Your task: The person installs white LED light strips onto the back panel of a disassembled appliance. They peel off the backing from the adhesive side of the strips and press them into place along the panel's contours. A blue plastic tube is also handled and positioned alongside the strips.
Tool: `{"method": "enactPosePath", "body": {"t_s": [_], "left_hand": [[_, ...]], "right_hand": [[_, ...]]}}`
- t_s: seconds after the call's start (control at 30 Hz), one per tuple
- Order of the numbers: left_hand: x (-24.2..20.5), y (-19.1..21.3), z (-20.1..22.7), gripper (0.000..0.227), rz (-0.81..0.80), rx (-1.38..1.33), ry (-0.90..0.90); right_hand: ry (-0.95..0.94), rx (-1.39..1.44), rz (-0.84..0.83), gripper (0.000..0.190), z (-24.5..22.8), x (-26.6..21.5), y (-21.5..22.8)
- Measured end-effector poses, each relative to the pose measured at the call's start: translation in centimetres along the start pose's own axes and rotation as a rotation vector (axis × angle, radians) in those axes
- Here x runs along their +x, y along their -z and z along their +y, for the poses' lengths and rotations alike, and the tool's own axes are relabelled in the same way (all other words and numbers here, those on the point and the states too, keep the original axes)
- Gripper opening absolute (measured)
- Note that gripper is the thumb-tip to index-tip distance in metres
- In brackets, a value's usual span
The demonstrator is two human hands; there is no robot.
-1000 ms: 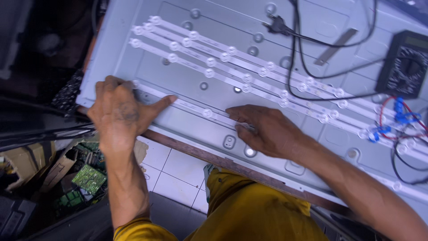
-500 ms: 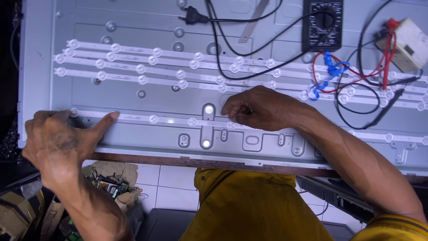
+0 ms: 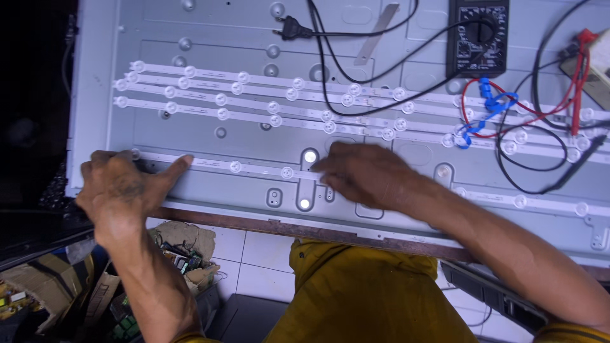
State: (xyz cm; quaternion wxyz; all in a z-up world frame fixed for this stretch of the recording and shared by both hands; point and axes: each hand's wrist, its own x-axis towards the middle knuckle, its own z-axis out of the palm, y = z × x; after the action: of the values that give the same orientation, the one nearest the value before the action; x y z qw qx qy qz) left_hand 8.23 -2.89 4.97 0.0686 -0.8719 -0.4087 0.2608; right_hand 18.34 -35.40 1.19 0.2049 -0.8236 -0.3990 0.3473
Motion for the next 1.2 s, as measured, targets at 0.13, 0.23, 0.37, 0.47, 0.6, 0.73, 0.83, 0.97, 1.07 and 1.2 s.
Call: {"method": "enactPosePath", "body": {"t_s": [0.13,0.23,0.37,0.47,0.6,0.73,0.83,0.97,1.07,1.2], "left_hand": [[-0.2,-0.2,0.4,0.118,-0.021,-0.029,-0.006],[-0.4,-0.4,0.5,0.118,-0.007,-0.090,-0.015],[-1.0,0.3,1.0,0.119,-0.010,-0.160,-0.008],[-2.0,-0.9,1.1,0.124,0.196,-0.188,-0.152],[-2.5,-2.8,3.4,0.057,0.555,-0.264,-0.612],[-6.7,-0.7,10.1,0.025,0.199,-0.531,-0.789],[-7.9,0.0,13.4,0.025,-0.025,-0.471,-0.993],[-7.6,0.6,15.8,0.027,-0.199,-0.396,-1.122],[-7.7,0.9,16.3,0.027,-0.232,-0.393,-1.138],[-7.4,0.5,16.5,0.027,-0.240,-0.452,-1.125]], "right_hand": [[0.376,-0.189,0.290,0.036,1.2,0.6,-5.0],[0.420,-0.513,0.299,0.040,0.9,0.7,-5.0],[0.249,-0.311,-0.095,0.057,1.3,0.6,-1.5],[0.206,-0.036,-0.125,0.050,2.4,-0.4,1.1],[0.179,0.022,0.115,0.036,4.2,-2.7,3.7],[-0.063,0.089,-0.008,0.017,3.9,-4.4,4.9],[-0.130,0.048,-0.063,0.014,5.2,-4.7,4.3],[-0.164,0.049,-0.039,0.013,4.9,-4.5,4.3],[-0.169,0.032,-0.020,0.017,4.8,-4.1,4.0],[-0.198,0.014,-0.033,0.021,4.7,-3.8,3.3]]}}
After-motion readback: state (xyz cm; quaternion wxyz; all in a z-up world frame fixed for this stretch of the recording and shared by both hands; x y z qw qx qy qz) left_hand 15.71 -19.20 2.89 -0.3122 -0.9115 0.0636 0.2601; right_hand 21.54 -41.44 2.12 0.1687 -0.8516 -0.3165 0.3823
